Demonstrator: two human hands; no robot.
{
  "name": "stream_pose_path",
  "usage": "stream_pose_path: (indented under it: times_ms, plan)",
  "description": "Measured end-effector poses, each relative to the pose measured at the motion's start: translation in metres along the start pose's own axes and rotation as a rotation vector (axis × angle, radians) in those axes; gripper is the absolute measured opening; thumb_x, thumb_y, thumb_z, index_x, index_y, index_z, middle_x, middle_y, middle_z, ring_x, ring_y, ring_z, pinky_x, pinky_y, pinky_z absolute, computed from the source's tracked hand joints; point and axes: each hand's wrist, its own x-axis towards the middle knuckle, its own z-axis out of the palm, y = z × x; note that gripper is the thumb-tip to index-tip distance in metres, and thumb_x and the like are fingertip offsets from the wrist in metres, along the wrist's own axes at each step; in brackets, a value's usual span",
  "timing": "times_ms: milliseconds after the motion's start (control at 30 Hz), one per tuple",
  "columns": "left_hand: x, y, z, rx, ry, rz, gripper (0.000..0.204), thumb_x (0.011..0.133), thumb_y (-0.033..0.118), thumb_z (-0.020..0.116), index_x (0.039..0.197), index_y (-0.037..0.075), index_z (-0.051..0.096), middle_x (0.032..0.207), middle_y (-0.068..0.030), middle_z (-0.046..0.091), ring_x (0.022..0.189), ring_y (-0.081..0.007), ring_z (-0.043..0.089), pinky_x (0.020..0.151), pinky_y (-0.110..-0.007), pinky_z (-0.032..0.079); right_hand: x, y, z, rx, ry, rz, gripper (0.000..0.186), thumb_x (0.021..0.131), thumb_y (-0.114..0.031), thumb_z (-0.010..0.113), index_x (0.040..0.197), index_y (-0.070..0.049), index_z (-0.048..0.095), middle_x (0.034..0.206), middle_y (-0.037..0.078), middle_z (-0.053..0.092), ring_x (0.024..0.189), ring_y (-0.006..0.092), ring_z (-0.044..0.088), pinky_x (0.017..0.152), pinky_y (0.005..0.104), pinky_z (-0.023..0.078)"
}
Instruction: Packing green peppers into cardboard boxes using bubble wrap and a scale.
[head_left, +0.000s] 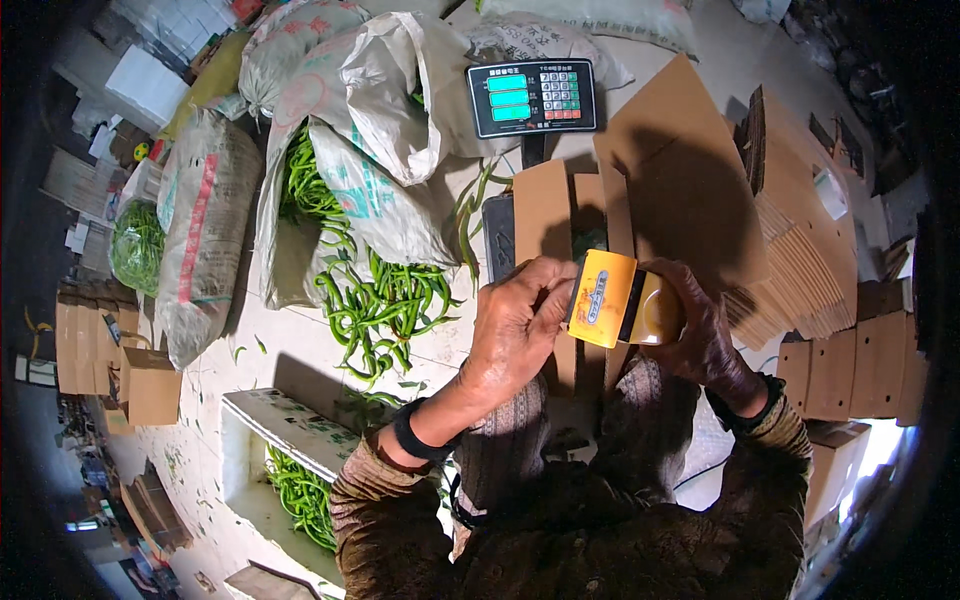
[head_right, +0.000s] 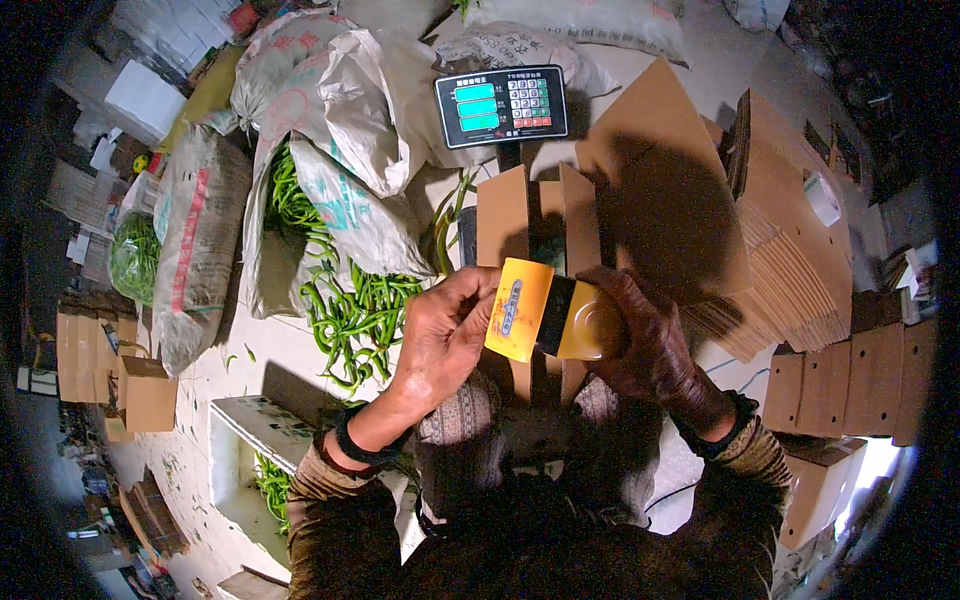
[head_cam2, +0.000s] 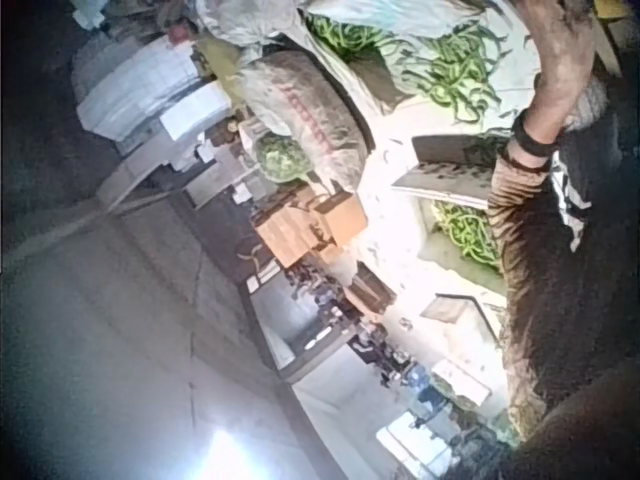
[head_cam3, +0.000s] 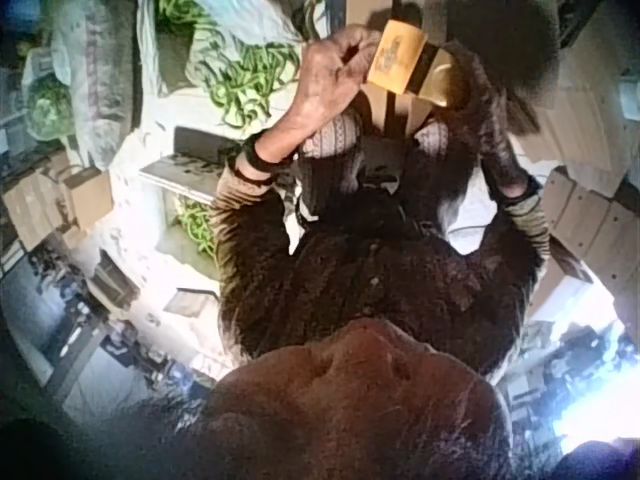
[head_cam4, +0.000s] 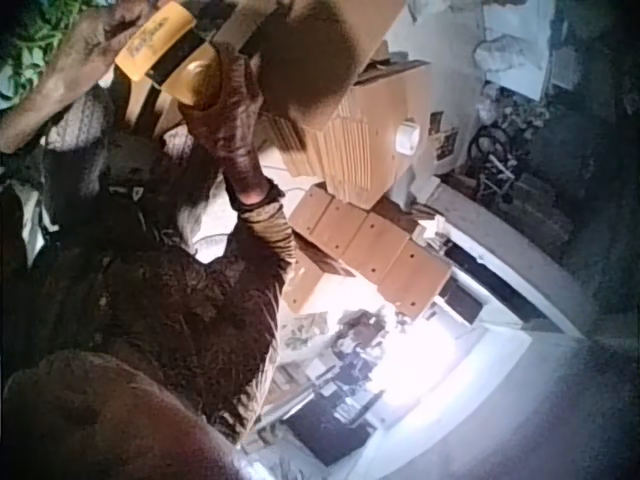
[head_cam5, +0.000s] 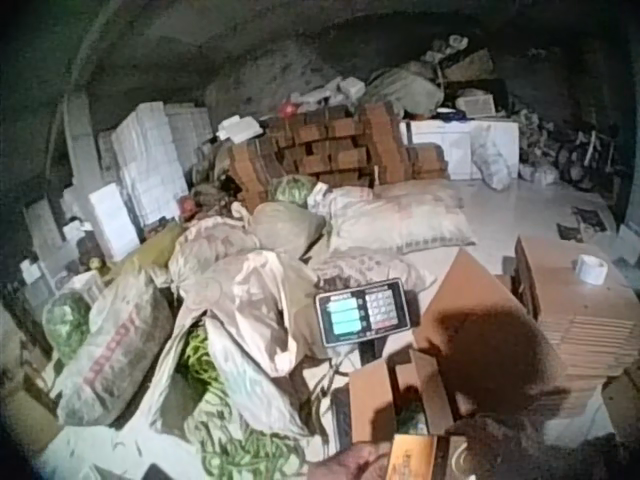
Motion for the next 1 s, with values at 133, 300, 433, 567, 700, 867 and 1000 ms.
stream_pose_path:
  times_ms: [133,300,433,567,700,867,1000]
  plan:
    - [0.005,-0.027,-0.01,0.033,0.01,0.064,0.018,0.098,0.014,0.056,0.096,-0.001,0.064,0.079,-0.0015,0.062,0.068,-0.006,0.055,0.061,-0.023,0.046,0.01,0.001,0.009,-0.081,-0.032,-0.062,0.072,0.063,-0.012,0.082,0.126,-0.007,0.049,0.109,0.019,0.063,0.097,0.0365,0.065,0.081,0.0421,0.054]
    - [0.01,-0.064,-0.05,-0.364,0.231,-0.188,0.019,0.096,0.022,0.059,0.089,0.006,0.066,0.069,0.0029,0.055,0.052,-0.0042,0.041,0.046,-0.02,0.031,0.023,0.028,0.0,-0.277,-0.125,-0.121,0.065,0.065,-0.016,0.081,0.122,-0.003,0.053,0.108,0.019,0.063,0.099,0.0382,0.063,0.085,0.0434,0.051]
    - [0.006,-0.137,-0.116,-0.414,0.522,-0.278,0.017,0.096,0.021,0.058,0.086,0.009,0.064,0.071,0.0047,0.056,0.051,-0.0016,0.033,0.045,-0.02,0.025,0.039,0.047,-0.003,-0.617,-0.194,-0.199,0.057,0.067,-0.018,0.079,0.116,-0.004,0.055,0.1,0.019,0.062,0.092,0.0388,0.063,0.078,0.0444,0.051]
    - [0.008,-0.193,-0.117,0.41,0.562,-0.095,0.023,0.097,0.017,0.055,0.082,0.0,0.059,0.062,-0.0064,0.056,0.055,-0.0133,0.047,0.052,-0.03,0.04,0.069,0.042,0.015,-0.464,-0.359,-0.057,0.053,0.072,-0.02,0.07,0.12,-0.005,0.054,0.094,0.019,0.061,0.086,0.0379,0.06,0.069,0.0461,0.051]
    - [0.012,-0.239,-0.091,0.636,0.511,-0.119,0.016,0.096,0.011,0.053,0.088,-0.002,0.058,0.075,-0.0148,0.066,0.066,-0.0251,0.063,0.063,-0.032,0.048,0.07,0.066,0.031,-0.523,-0.355,-0.084,0.047,0.069,-0.016,0.073,0.111,-0.005,0.056,0.086,0.017,0.06,0.08,0.0372,0.061,0.067,0.0456,0.051]
    - [0.006,-0.301,-0.048,0.626,0.389,-0.171,0.01,0.08,-0.001,0.055,0.087,0.004,0.059,0.076,-0.0186,0.066,0.071,-0.0399,0.065,0.059,-0.045,0.05,0.074,0.073,0.04,-0.487,-0.325,-0.094,0.042,0.066,-0.014,0.072,0.105,-0.004,0.057,0.081,0.016,0.059,0.069,0.037,0.06,0.058,0.045,0.049]
    - [0.007,-0.331,-0.013,0.676,0.218,-0.138,0.003,0.084,0.003,0.055,0.085,0.005,0.057,0.068,-0.0188,0.063,0.066,-0.0375,0.065,0.057,-0.046,0.052,0.08,0.081,0.042,-0.521,-0.396,-0.108,0.046,0.066,-0.016,0.075,0.107,-0.003,0.056,0.081,0.016,0.059,0.069,0.0363,0.061,0.058,0.0438,0.05]
